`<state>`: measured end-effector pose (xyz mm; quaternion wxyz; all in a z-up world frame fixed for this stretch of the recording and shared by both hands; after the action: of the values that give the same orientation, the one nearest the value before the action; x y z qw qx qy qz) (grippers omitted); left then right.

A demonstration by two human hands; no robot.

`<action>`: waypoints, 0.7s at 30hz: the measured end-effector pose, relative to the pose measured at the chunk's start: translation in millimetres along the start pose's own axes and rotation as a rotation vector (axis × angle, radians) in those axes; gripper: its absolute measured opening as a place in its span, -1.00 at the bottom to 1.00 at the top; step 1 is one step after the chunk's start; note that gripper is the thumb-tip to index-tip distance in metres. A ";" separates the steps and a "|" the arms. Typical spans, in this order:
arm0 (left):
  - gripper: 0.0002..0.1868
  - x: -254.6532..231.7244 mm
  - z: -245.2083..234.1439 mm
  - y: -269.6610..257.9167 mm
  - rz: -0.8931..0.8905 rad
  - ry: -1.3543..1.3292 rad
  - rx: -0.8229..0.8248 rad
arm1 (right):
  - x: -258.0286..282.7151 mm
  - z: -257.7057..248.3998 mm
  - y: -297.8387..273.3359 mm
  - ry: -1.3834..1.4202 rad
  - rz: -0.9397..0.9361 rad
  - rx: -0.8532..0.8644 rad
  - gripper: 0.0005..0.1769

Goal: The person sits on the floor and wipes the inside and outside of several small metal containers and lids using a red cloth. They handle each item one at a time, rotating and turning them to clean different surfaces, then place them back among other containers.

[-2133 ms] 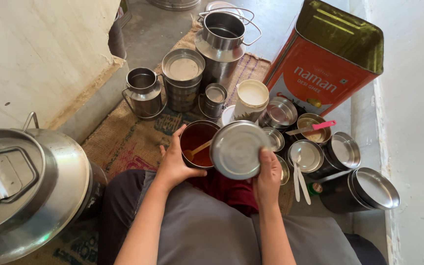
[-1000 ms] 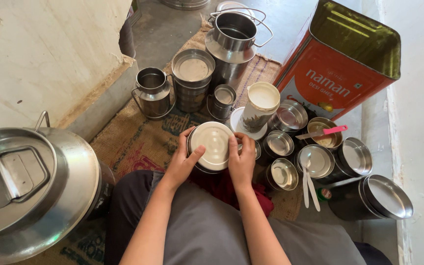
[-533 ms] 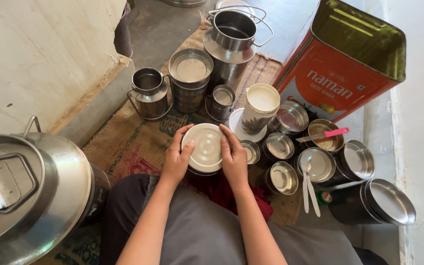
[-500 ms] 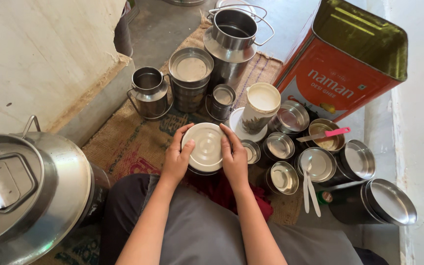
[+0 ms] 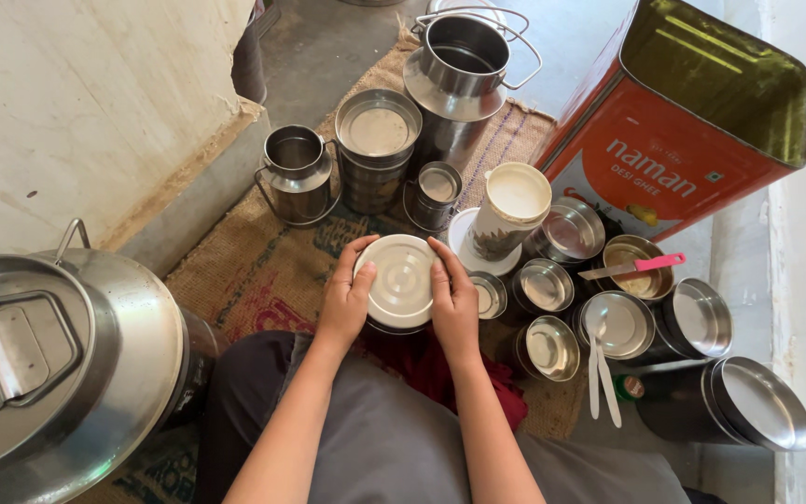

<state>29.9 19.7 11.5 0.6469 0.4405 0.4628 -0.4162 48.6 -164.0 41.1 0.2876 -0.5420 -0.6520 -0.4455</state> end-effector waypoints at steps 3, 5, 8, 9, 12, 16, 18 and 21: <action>-0.61 1.4 0.8 -0.4 -0.002 -0.063 0.008 | 18.1 -3.6 1.1 -0.119 -0.063 -0.007 -0.58; -0.62 0.6 2.0 -1.5 0.017 -0.116 0.014 | 44.1 -6.1 1.7 -0.328 -0.216 0.007 -0.53; -0.60 7.9 -0.1 -1.8 -0.058 -0.116 -0.018 | 86.1 -2.6 -0.3 -0.653 -0.488 0.100 -0.41; -0.60 9.4 -0.1 -2.4 -0.069 -0.146 -0.018 | 97.7 2.3 -0.6 -0.676 -0.533 0.153 -0.36; -0.60 11.7 1.9 -1.5 -0.085 -0.209 -0.016 | 126.8 3.6 4.7 -0.653 -0.596 0.164 -0.29; -0.60 10.4 -0.9 -1.5 -0.017 -0.138 -0.025 | 136.6 6.0 17.7 -0.623 -0.663 0.082 -0.31; -0.60 13.2 -1.3 0.8 -0.013 -0.090 -0.033 | 118.1 25.8 27.2 -0.725 -0.570 0.178 -0.31; -0.59 21.8 -0.4 0.7 -0.084 -0.065 -0.042 | 83.5 47.7 24.7 -0.878 -0.448 0.313 -0.34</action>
<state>35.4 17.4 -9.4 0.6527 0.3934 0.4683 -0.4471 56.9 -83.4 98.5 -0.0380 -0.4755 -0.8702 -0.1236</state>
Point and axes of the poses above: each hand's wrist, its own y-axis towards the middle knuckle, its own z-axis out of the palm, x = y × z, the point moved 7 cm from there along y, towards the middle knuckle, and after that the axes turned 14 degrees about -y, right-handed, at the moved point
